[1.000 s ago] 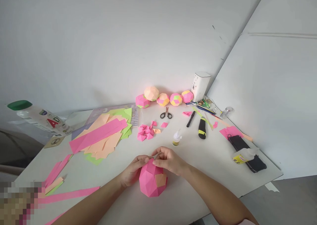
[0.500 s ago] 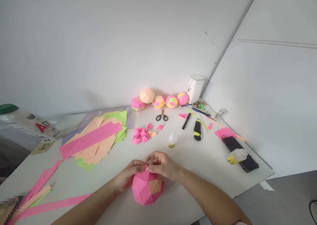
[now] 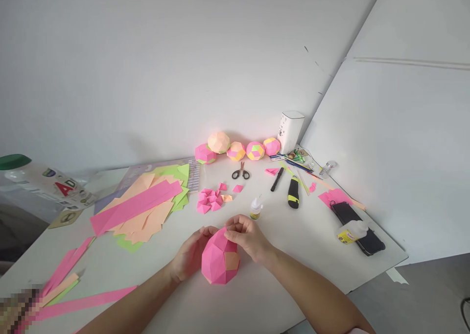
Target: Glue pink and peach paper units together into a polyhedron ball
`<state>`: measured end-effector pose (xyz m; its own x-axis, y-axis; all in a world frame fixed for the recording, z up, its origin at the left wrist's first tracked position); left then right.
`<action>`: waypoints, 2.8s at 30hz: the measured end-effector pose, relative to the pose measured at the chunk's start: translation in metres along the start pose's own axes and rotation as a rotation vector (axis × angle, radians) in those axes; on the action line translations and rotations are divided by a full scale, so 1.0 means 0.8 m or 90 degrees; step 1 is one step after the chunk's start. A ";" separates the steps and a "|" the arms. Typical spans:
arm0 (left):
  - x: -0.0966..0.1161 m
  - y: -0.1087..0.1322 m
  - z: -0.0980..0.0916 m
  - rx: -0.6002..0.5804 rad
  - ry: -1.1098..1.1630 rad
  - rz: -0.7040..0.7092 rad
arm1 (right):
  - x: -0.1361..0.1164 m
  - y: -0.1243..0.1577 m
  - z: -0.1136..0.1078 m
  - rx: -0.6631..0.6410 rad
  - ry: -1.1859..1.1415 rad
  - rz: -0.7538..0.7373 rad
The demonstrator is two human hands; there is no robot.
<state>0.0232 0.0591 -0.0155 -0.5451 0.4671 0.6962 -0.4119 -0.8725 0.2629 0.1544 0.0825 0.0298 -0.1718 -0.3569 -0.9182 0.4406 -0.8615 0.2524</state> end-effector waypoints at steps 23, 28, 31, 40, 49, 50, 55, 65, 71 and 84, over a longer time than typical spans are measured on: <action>0.011 0.009 0.034 -0.202 0.009 -0.023 | -0.020 0.010 -0.007 0.050 0.111 -0.206; 0.019 0.006 0.034 -0.158 0.044 0.050 | -0.008 0.004 -0.001 -0.008 0.078 -0.115; 0.020 0.005 0.034 -0.144 0.049 0.088 | -0.004 0.001 0.003 -0.028 0.098 -0.102; 0.019 0.004 0.032 -0.149 0.007 0.146 | -0.008 0.003 0.009 -0.044 0.166 -0.127; 0.018 0.002 0.030 -0.131 0.013 0.145 | -0.011 0.008 0.014 -0.081 0.230 -0.181; 0.018 0.002 0.030 -0.131 0.017 0.141 | -0.011 0.009 0.014 -0.081 0.246 -0.188; 0.017 0.002 0.030 -0.128 0.031 0.124 | -0.012 0.009 0.017 -0.079 0.272 -0.191; 0.015 0.004 0.030 -0.134 0.023 0.108 | -0.018 0.014 0.020 -0.076 0.309 -0.230; 0.015 0.005 0.033 -0.140 0.019 0.102 | -0.016 0.012 0.021 -0.075 0.301 -0.213; 0.011 0.004 0.026 -0.093 0.063 0.025 | -0.023 0.021 0.022 -0.090 0.234 -0.259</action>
<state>0.0319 0.0575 0.0053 -0.6295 0.4505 0.6330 -0.4866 -0.8638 0.1309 0.1490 0.0685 0.0566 -0.0454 0.1646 -0.9853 0.5207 -0.8378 -0.1640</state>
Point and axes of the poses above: each hand's wrist, its own y-axis away from the middle knuckle, its own z-axis out of the palm, x = y × z, the point moved 6 cm from there along -y, towards the middle knuckle, and after that the axes turned 1 degree about z, right-handed, at the moved point
